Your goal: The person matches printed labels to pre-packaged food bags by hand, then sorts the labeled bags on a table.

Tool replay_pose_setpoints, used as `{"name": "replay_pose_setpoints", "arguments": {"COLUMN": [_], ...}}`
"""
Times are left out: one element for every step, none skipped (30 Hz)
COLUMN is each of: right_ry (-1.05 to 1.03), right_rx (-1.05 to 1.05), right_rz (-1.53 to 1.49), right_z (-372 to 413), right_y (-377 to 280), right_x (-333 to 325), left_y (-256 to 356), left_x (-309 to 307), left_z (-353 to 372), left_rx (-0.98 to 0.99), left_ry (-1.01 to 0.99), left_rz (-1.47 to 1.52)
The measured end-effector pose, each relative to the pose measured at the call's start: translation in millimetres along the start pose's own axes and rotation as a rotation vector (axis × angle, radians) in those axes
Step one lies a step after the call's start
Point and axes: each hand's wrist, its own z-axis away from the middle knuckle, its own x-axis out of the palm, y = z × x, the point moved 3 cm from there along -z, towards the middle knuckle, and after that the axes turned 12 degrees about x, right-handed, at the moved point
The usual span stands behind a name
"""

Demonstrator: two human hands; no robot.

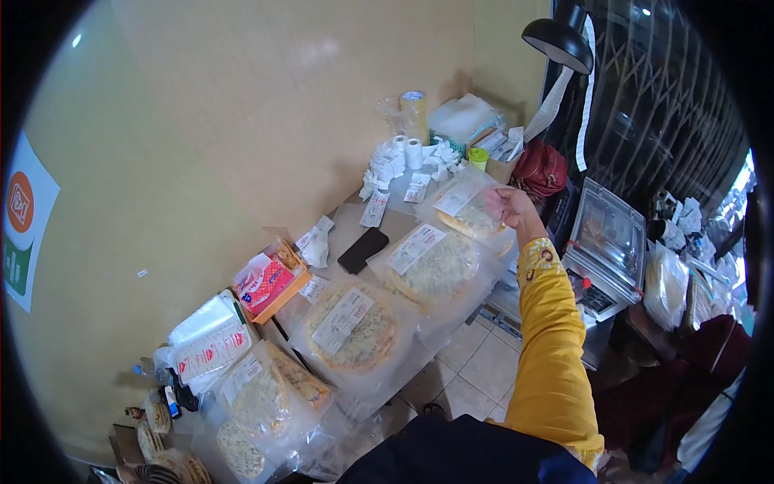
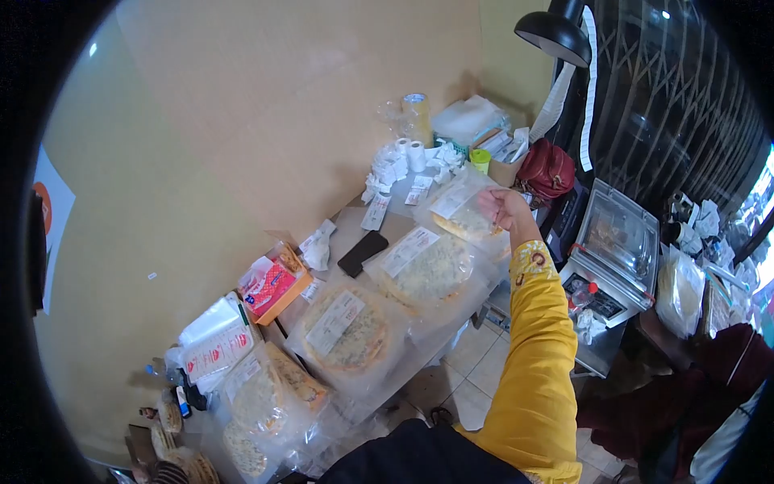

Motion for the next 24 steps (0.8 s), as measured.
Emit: {"name": "replay_pose_setpoints", "arguments": {"right_ry": [0.003,-0.006,-0.014,-0.023,-0.024,-0.027,-0.031,-0.029,-0.028,-0.028,0.035,0.100,0.171,0.263,0.383,0.494,0.628,0.705,0.797,0.439,-0.004,-0.212,-0.282,-0.531], "right_rx": [-0.011,-0.016,-0.025,-0.034,-0.032,-0.029,-0.026,-0.019,-0.012,-0.004,0.039,0.080,0.118,0.080,0.037,-0.245,-0.503,-0.673,-0.841,-0.626,-0.710,-0.797,-0.766,-0.634], "right_rz": [-0.008,-0.018,-0.028,-0.038,-0.034,-0.030,-0.024,0.005,0.034,0.064,0.142,0.221,0.298,0.394,0.474,0.793,1.125,1.147,1.169,0.924,0.740,0.823,0.942,0.912], "right_z": [-1,-2,-2,-2,-2,-2,-2,-2,-3,-3,1,6,13,20,32,56,80,101,122,160,158,195,251,270], "right_y": [-2,-4,-9,-13,-15,-17,-19,-17,-15,-13,-9,-5,-2,2,7,5,11,28,46,62,96,117,134,169], "right_x": [-3,-3,0,2,1,1,1,-3,-5,-8,-10,-12,-17,-20,-23,-20,-8,9,26,51,63,91,119,138], "left_y": [0,0,0,0,1,0,0,1,0,0,-1,-1,-2,-1,0,0,0,0,0,0,0,1,2,3], "left_x": [3,5,7,10,11,13,14,15,16,17,17,17,19,22,25,29,35,41,45,47,48,49,48,43], "left_z": [0,-1,-2,-2,-2,-3,-3,-3,-4,-4,-4,-4,-5,-8,-11,-15,-18,-22,-23,-22,-21,-20,-20,-20], "left_rx": [-0.004,-0.008,-0.009,-0.011,-0.014,-0.016,-0.019,-0.020,-0.022,-0.025,-0.025,-0.029,-0.029,-0.032,-0.033,-0.037,-0.038,-0.044,-0.047,-0.050,-0.054,-0.054,-0.058,-0.056], "left_ry": [-0.002,-0.009,-0.016,-0.025,-0.033,-0.042,-0.050,-0.057,-0.066,-0.078,-0.086,-0.097,-0.114,-0.141,-0.169,-0.205,-0.243,-0.279,-0.312,-0.336,-0.353,-0.367,-0.383,-0.396], "left_rz": [-0.004,-0.013,-0.016,-0.023,-0.028,-0.032,-0.033,-0.036,-0.037,-0.042,-0.041,-0.041,-0.045,-0.052,-0.064,-0.076,-0.092,-0.110,-0.130,-0.146,-0.156,-0.168,-0.175,-0.174]}}
